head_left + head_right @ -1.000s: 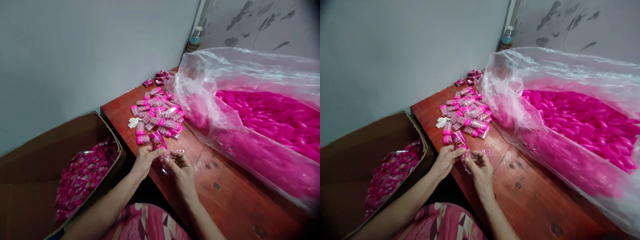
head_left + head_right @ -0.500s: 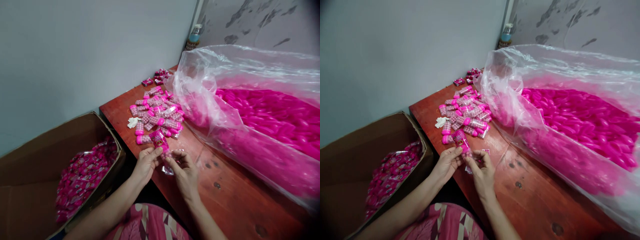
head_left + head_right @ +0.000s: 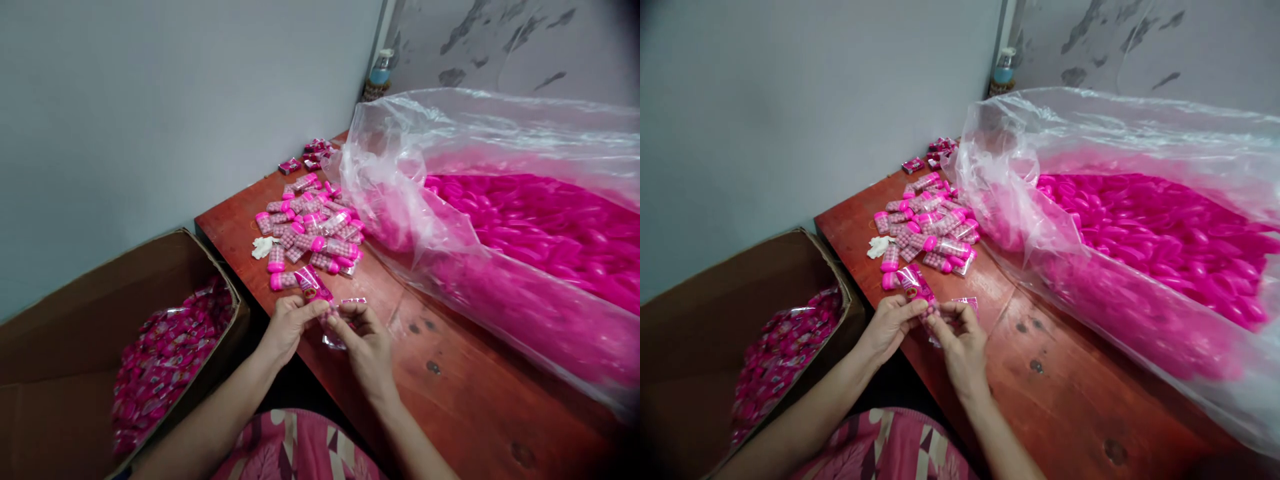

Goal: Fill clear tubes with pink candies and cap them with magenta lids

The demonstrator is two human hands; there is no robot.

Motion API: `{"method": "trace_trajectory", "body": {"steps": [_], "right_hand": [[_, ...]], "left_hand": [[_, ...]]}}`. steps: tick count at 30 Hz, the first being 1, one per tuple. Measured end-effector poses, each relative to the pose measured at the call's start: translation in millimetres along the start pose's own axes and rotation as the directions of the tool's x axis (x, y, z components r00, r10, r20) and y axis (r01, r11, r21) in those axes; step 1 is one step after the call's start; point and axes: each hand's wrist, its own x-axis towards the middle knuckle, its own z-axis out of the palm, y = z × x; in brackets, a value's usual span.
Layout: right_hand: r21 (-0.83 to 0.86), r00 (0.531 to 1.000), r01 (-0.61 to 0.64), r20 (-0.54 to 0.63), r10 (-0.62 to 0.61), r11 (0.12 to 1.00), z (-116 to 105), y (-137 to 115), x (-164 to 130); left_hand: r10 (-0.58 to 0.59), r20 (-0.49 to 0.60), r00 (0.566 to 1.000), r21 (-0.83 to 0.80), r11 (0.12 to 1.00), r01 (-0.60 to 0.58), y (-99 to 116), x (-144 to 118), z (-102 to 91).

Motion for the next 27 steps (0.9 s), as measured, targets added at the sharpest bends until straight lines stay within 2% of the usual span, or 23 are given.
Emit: {"method": "trace_trajectory", "body": {"steps": [2,3,4,6,8,10,13,17,19,21,27], "right_hand": [[-0.169,0.991,0.120,-0.038,-0.128,0.978,-1,1,-2],[-0.183,0.989,0.135,-0.042,-0.145,0.974,-2,0,-2],[-0.137,0.993,0.109,-0.031,-0.114,0.985,-3,0,0],[0.076,0.999,-0.036,0.033,0.033,0.997,-3,0,4],[0.263,0.984,-0.165,0.108,0.141,0.951,-3,-1,8],[0.316,0.983,-0.175,0.105,0.149,0.933,-3,-2,10],[0.225,0.994,-0.102,0.053,0.092,0.969,-1,-3,7],[0.154,0.980,-0.109,0.185,0.079,0.982,-2,-1,4],[0.178,0.967,-0.144,0.233,0.100,0.973,-4,1,4],[0.188,0.969,-0.152,0.220,0.109,0.970,-5,2,4],[0.125,0.983,-0.072,0.178,0.049,0.990,10,-5,1]], "left_hand": [[0.047,-0.074,0.996,0.037,0.998,-0.044,-4,-1,1.7],[0.068,-0.102,0.992,0.057,0.996,-0.062,-6,-2,2.7],[0.078,-0.113,0.991,0.080,0.994,-0.069,-7,-3,3.7],[0.067,-0.086,0.994,0.121,0.991,-0.056,-9,-8,5.3],[0.031,-0.016,0.999,0.130,0.991,-0.028,-10,-14,6.3],[-0.010,0.045,0.999,0.090,0.996,0.006,-10,-18,6.1],[-0.003,0.014,1.000,-0.037,0.999,0.004,-8,-18,3.9],[0.046,-0.088,0.995,-0.179,0.982,-0.061,-3,-13,-0.8],[0.028,-0.084,0.996,-0.188,0.981,-0.044,-1,-13,-2.1],[0.001,-0.050,0.999,-0.183,0.983,-0.010,0,-18,-2.3],[0.021,-0.004,1.000,-0.106,0.994,-0.021,-3,-33,-3.4]]}}
